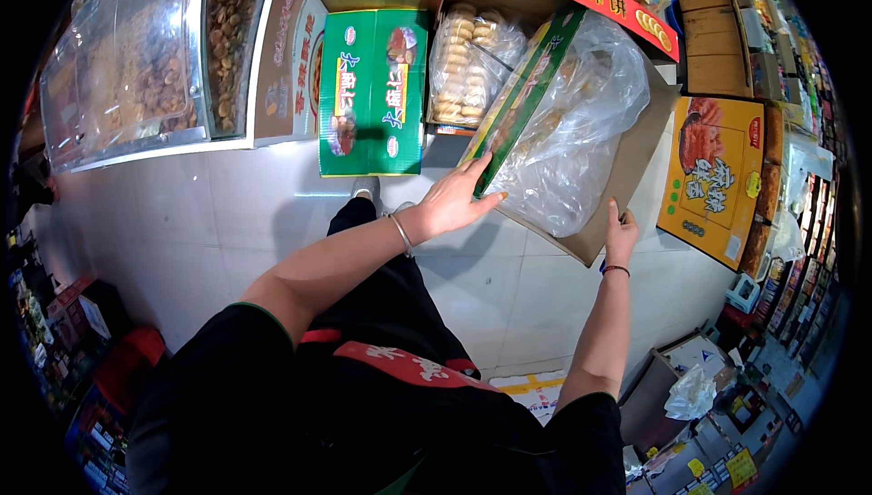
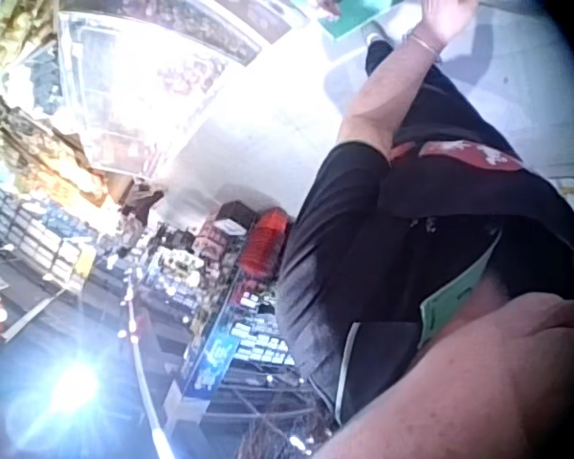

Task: The person opens a cardboard box of packaged snacks, removes a plastic bag of cookies, and uses tongs to transfer cookies into a small plastic bag. They then tie the bag and place it back into the box.

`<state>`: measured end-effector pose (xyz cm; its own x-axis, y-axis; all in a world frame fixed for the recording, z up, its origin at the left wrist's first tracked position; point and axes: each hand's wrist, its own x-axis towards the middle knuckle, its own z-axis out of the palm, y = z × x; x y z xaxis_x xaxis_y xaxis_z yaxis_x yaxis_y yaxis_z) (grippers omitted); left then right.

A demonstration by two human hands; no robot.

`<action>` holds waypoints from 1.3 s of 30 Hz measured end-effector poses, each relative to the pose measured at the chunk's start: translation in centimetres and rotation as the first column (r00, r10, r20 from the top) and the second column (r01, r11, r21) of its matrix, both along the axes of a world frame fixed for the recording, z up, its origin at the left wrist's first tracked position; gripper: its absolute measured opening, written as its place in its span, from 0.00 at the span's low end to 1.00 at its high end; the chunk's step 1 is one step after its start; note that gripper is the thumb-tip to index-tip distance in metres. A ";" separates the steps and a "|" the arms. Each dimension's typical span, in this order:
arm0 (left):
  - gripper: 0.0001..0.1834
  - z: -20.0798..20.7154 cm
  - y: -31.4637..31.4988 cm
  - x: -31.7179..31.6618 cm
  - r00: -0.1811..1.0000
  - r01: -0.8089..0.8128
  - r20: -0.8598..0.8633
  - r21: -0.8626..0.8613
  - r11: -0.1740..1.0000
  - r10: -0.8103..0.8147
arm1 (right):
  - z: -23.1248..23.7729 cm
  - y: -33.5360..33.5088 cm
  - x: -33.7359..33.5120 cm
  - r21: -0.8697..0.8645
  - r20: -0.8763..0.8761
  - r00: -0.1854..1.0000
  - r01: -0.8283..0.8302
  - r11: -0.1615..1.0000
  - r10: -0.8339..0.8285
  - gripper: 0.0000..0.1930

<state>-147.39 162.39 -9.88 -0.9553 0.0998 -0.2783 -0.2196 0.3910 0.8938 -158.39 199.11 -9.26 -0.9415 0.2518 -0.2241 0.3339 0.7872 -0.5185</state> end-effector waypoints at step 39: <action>0.14 -23.5 -19.5 17.8 0.750 -0.422 0.507 -0.126 0.898 0.424 | -20.3 -33.3 23.9 -0.627 0.709 0.705 0.612 0.482 0.026 0.11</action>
<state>-129.59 142.90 -33.37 -0.6174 -0.2822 -0.7343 -0.7844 0.1505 0.6017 -134.48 165.82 -29.59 -0.4290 -0.0998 -0.8978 0.9031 -0.0657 -0.4243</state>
